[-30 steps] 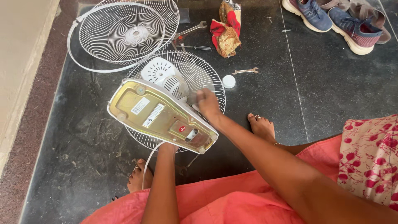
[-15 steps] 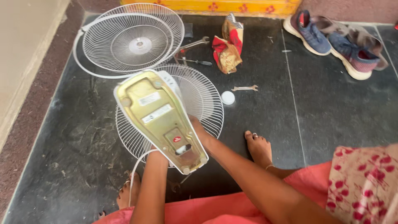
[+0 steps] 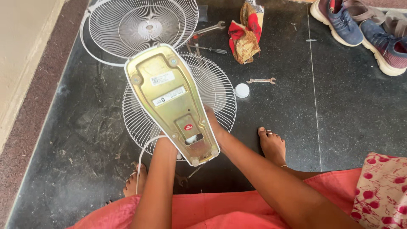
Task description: The person assembles a white pedestal fan by attaching the motor housing to the front grille, securing the rear grille, and tightening the central nut. The person then wipes the fan's motor housing with a cloth.
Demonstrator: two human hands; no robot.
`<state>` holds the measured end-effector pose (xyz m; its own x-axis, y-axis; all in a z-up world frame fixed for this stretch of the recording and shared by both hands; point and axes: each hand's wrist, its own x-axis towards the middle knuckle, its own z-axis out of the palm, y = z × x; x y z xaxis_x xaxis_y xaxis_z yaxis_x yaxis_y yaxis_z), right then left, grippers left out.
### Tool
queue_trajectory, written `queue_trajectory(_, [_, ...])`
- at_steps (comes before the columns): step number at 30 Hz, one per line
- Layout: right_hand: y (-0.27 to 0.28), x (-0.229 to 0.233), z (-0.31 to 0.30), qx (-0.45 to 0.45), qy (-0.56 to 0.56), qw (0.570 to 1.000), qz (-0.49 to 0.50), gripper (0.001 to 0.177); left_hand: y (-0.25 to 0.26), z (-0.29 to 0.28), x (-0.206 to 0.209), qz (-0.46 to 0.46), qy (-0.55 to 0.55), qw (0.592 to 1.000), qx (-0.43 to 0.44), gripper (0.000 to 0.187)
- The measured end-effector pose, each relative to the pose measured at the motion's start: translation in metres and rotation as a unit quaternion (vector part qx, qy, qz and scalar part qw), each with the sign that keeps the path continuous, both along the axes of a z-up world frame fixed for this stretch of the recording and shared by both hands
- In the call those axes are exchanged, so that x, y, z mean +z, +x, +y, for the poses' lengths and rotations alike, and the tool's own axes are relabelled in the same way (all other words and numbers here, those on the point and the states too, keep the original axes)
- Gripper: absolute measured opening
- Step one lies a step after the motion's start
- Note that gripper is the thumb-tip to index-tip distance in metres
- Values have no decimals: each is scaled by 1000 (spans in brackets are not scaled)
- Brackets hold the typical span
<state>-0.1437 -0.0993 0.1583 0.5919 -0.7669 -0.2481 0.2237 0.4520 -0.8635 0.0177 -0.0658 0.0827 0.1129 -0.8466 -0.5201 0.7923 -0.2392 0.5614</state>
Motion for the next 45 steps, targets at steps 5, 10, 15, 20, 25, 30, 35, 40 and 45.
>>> queue_trajectory(5, [0, -1, -6, 10, 14, 999, 34, 41, 3, -8, 0, -1, 8, 1000, -6, 48])
queue_trajectory(10, [2, 4, -9, 13, 88, 995, 46, 53, 1, -8, -11, 2, -3, 1000, 15, 48])
queue_trajectory(15, [20, 17, -11, -1, -149, 987, 56, 37, 8, -19, -1, 2, -47, 998, 39, 49])
queue_trajectory(20, [36, 18, 7, -64, -113, 979, 156, 37, -1, 39, 12, -13, -31, 998, 54, 50])
queue_trajectory(25, [37, 12, 6, -82, -79, 985, 127, 40, -1, 101, 26, -171, -77, 981, -50, 51])
queue_trajectory(30, [43, 15, 2, -75, -66, 986, 133, 39, 37, 151, 38, -641, 98, 607, -459, 43])
queue_trajectory(35, [42, 25, 8, -67, -40, 990, 121, 38, 1, 189, 77, -598, 429, 510, -444, 110])
queue_trajectory(40, [47, 21, 10, -80, -50, 987, 131, 38, 34, 152, 167, -405, 143, 772, -469, 35])
queue_trajectory(45, [51, 20, 12, -95, -56, 989, 102, 37, 58, 165, 230, -372, 22, 925, -78, 67])
